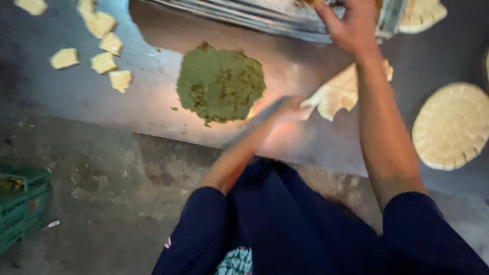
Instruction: The person pinches pieces from a sheet of dough, flattens each piece by hand, spoons green filling onto it, folds and rolls the dough around the filling into a ball, and places the filled dough balls onto baking trays. The person carries filled trays across the room and stacks them.
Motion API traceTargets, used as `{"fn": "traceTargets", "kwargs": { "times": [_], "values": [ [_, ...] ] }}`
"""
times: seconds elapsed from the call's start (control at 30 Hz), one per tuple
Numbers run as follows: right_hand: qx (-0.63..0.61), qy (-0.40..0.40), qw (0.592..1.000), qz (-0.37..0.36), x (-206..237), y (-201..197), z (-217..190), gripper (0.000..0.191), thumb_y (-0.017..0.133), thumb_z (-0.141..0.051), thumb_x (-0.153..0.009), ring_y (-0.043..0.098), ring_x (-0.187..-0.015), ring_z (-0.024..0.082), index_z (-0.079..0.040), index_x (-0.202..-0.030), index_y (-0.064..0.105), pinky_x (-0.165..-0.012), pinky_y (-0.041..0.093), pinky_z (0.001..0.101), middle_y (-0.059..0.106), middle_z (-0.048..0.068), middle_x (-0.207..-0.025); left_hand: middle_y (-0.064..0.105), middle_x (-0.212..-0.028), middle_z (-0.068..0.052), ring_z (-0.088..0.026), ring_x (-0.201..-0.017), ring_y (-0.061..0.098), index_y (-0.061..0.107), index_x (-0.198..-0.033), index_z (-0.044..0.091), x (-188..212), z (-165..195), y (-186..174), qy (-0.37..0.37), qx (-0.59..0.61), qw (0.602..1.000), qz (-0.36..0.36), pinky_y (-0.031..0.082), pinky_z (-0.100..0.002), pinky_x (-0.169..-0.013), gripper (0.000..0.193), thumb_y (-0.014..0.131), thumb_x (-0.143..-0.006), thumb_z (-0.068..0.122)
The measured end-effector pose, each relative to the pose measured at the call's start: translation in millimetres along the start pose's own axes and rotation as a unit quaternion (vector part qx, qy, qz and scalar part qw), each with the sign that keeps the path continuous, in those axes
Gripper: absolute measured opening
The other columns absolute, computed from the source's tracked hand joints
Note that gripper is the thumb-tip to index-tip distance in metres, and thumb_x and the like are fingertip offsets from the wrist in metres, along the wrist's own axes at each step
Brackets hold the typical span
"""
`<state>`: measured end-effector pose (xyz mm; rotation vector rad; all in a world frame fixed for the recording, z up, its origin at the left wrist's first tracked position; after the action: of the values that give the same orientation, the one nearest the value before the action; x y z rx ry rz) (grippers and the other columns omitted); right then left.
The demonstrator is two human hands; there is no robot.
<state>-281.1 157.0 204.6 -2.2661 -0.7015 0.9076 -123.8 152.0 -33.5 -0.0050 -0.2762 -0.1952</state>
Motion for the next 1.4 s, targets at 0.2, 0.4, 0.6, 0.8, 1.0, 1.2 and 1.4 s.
{"fn": "traceTargets", "kwargs": {
  "times": [0.2, 0.4, 0.6, 0.8, 1.0, 1.2, 1.4],
  "values": [
    [-0.057, 0.266, 0.928, -0.256, 158.3, -15.5, 61.1, 0.030, 0.071, -0.001, -0.093, 0.073, -0.089, 0.026, -0.004, -0.122, 0.071, -0.081, 0.057, 0.0373, 0.074, 0.014, -0.108, 0.071, -0.074, -0.001, -0.008, -0.066, 0.065, 0.078, -0.092, 0.007, -19.5, 5.4, 3.5, -0.109, 0.014, 0.993, 0.030, 0.055, -0.033, -0.057, 0.051, 0.061, -0.091, 0.055],
    [-0.043, 0.089, 0.975, -0.199, 203.2, 21.0, 66.0, 0.038, 0.082, -0.008, -0.082, 0.059, -0.122, 0.037, -0.008, -0.119, 0.074, -0.099, 0.050, 0.0443, 0.060, 0.023, -0.134, 0.067, -0.067, -0.001, -0.009, -0.062, 0.063, 0.076, -0.092, 0.003, -6.5, 18.8, 16.2, -0.069, -0.116, 0.990, 0.034, 0.049, -0.030, -0.056, 0.048, 0.065, -0.093, 0.050],
    [0.004, 0.095, 0.981, -0.167, 204.2, 40.9, 67.1, 0.034, 0.074, -0.002, -0.085, 0.065, -0.115, 0.037, -0.008, -0.119, 0.074, -0.096, 0.054, 0.0429, 0.063, 0.020, -0.131, 0.070, -0.089, 0.001, -0.005, -0.080, 0.063, 0.077, -0.108, 0.003, 128.8, -24.7, -3.1, -0.194, 0.024, 0.980, -0.029, 0.053, -0.025, -0.064, 0.047, 0.067, -0.096, 0.047],
    [-0.161, 0.135, 0.961, -0.179, 165.7, 113.9, 15.0, 0.028, 0.071, -0.015, -0.099, 0.069, -0.113, 0.031, -0.007, -0.126, 0.068, -0.097, 0.059, 0.0370, 0.065, 0.015, -0.127, 0.072, -0.108, 0.001, -0.009, -0.094, 0.070, 0.064, -0.130, 0.008, 199.7, -46.5, -52.9, -0.127, 0.228, 0.949, 0.177, 0.059, -0.029, -0.077, 0.038, 0.062, -0.100, 0.031],
    [-0.017, -0.124, 0.985, -0.117, 133.1, 191.9, -72.1, 0.036, 0.080, -0.019, -0.086, 0.066, -0.109, 0.038, -0.006, -0.120, 0.074, -0.089, 0.055, 0.0430, 0.067, 0.019, -0.125, 0.069, -0.110, -0.008, -0.021, -0.101, 0.071, 0.060, -0.120, 0.002, 218.3, -39.9, -105.8, 0.002, 0.502, 0.825, 0.260, 0.065, -0.043, -0.092, 0.026, 0.063, -0.107, 0.025],
    [-0.008, 0.004, 0.989, -0.145, 131.2, 212.4, -64.4, 0.024, 0.073, -0.010, -0.098, 0.068, -0.113, 0.032, -0.008, -0.121, 0.071, -0.097, 0.057, 0.0405, 0.071, 0.013, -0.122, 0.069, -0.099, -0.004, -0.013, -0.087, 0.069, 0.065, -0.121, 0.010, 218.4, -1.2, -162.9, -0.015, 0.378, 0.880, 0.286, 0.060, -0.033, -0.075, 0.039, 0.050, -0.103, 0.041],
    [0.029, -0.076, 0.993, -0.088, 130.5, 205.4, -74.8, 0.028, 0.077, -0.012, -0.093, 0.067, -0.103, 0.039, -0.004, -0.119, 0.071, -0.089, 0.055, 0.0424, 0.070, 0.020, -0.115, 0.054, -0.073, 0.006, -0.004, -0.067, 0.048, 0.064, -0.084, 0.004, 190.4, 1.8, -220.5, -0.012, 0.153, 0.918, 0.365, 0.040, -0.026, -0.057, 0.054, 0.051, -0.110, 0.049]
  ]
}}
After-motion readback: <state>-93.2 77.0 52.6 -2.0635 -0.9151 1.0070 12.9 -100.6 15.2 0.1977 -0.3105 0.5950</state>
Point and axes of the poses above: each hand's wrist, its own x-axis away from the middle knuckle, its own y-axis out of the palm, z = x × y, the point moved 6 cm from there along -x, towards the middle knuckle
